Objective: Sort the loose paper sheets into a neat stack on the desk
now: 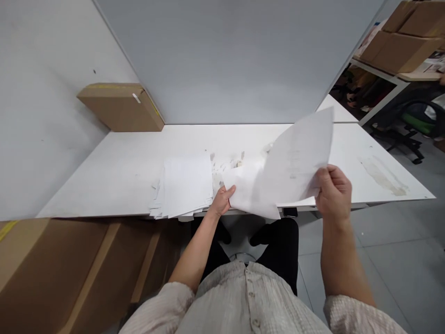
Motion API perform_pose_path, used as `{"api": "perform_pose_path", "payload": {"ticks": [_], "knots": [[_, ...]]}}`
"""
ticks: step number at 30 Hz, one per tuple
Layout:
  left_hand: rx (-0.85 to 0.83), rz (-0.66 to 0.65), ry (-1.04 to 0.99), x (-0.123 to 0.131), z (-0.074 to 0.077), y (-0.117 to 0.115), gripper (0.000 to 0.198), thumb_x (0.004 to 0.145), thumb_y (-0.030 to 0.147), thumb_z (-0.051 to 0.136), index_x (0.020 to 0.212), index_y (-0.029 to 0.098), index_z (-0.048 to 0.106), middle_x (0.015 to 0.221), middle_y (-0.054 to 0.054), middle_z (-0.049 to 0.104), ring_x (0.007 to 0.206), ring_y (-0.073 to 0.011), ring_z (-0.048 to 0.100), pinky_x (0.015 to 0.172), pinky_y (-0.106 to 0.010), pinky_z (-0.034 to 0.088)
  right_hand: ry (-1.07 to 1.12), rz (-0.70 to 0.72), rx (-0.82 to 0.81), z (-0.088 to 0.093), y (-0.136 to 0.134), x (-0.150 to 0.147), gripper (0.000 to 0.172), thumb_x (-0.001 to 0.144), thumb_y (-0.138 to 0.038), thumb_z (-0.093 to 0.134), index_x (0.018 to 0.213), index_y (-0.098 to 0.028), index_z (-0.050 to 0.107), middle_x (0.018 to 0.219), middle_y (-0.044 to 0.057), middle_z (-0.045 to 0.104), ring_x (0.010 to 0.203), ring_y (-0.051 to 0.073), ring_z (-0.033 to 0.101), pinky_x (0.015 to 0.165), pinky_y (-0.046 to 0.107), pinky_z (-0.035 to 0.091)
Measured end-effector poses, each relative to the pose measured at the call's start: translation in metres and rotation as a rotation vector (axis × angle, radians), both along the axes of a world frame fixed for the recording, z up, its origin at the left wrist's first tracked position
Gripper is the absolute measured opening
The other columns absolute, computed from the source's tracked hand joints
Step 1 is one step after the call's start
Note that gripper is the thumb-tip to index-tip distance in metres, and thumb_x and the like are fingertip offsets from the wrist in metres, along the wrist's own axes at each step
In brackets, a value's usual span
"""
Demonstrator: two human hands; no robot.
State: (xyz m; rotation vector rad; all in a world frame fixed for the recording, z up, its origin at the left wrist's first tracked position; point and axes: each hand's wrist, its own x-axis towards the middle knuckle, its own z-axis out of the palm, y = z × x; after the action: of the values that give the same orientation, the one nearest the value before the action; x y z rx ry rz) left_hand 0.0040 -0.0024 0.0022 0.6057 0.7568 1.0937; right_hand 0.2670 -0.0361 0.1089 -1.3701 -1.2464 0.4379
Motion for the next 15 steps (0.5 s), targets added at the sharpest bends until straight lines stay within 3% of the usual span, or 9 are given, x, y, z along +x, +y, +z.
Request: {"api": "perform_pose_path", "payload": {"ticks": [3,6,9,15], "knots": [[-0.035,0.026,-0.013,0.001,0.000,0.001,0.041,0.066,0.038,0.075,0.097,0.013,0.065,0.095,-0.011,0.071,0.101,-0.0278,0.062,0.092,-0.042,0.047,0.147,0.186,-0.256,-0.026,-0.008,-0.019,0.027,0.081,-0.048,0.051,0.082,-0.021,0.057,0.072,0.001,0.060,0.065,0.015,0.055,0.058,0.027,0.044],[-0.053,0.057,-0.030,0.002,-0.001,0.001,0.039,0.066,0.039,0.075,0.094,0.013,0.065,0.093,-0.010,0.071,0.099,-0.0277,0.063,0.090,-0.041,0.048,0.033,0.203,-0.430,-0.056,-0.011,-0.033,0.030,0.082,-0.048,0.049,0.079,-0.019,0.058,0.069,0.001,0.060,0.063,0.016,0.053,0.058,0.027,0.042],[-0.049,0.069,-0.032,0.003,-0.003,0.002,0.041,0.065,0.042,0.075,0.090,0.012,0.066,0.091,-0.011,0.072,0.099,-0.0292,0.063,0.091,-0.042,0.048,-0.137,0.097,-0.436,-0.072,-0.015,-0.043,0.031,0.084,-0.049,0.045,0.082,-0.020,0.058,0.067,0.001,0.060,0.063,0.017,0.052,0.058,0.028,0.040],[-0.032,0.105,-0.046,0.005,-0.003,0.001,0.044,0.073,0.052,0.065,0.094,0.013,0.067,0.098,-0.011,0.071,0.109,-0.0293,0.059,0.098,-0.043,0.044,-0.222,0.044,-0.432,-0.080,-0.014,-0.051,0.034,0.085,-0.051,0.042,0.087,-0.021,0.058,0.069,0.004,0.063,0.062,0.019,0.054,0.059,0.030,0.040]]}}
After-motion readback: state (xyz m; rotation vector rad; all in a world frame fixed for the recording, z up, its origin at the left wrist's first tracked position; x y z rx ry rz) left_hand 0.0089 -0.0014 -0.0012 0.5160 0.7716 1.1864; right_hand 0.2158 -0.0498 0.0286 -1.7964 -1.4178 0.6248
